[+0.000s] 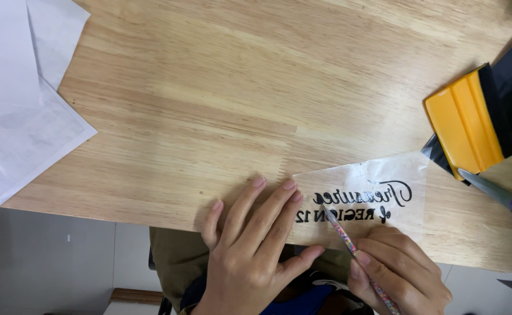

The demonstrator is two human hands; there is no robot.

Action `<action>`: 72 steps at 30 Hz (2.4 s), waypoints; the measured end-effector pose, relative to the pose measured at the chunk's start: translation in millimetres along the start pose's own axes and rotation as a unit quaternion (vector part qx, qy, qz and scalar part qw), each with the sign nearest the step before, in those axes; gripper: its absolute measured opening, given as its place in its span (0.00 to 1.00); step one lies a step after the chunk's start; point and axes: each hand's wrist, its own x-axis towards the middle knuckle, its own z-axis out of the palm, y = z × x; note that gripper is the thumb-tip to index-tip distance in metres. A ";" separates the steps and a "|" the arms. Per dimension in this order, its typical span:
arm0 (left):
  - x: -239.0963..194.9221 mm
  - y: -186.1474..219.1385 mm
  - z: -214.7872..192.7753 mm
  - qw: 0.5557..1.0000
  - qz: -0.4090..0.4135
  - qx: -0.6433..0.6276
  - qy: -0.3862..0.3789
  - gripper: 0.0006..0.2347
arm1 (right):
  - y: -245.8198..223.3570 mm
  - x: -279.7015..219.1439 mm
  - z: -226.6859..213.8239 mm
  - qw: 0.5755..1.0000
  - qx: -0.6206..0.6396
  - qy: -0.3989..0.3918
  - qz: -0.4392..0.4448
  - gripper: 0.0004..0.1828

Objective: Weeding a vinyl decal by removing excess material from the cut design using hands and a weeding tool

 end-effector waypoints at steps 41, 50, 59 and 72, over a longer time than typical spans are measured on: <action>0.8 -0.4 0.2 1.000 0.000 0.008 -0.005 0.22 | 1.7 -0.6 1.2 1.000 0.004 0.001 -0.008 0.10; -0.1 -0.3 0.6 1.000 -0.003 0.002 -0.010 0.22 | 0.1 -1.3 -6.2 0.999 0.019 -0.024 0.022 0.11; 0.4 0.1 0.4 1.000 -0.003 0.008 -0.008 0.22 | -7.3 7.5 -5.7 0.998 0.016 -0.028 0.049 0.11; -0.2 0.2 0.5 1.000 -0.004 0.005 -0.008 0.22 | -7.3 4.8 1.7 0.999 -0.005 -0.001 0.040 0.09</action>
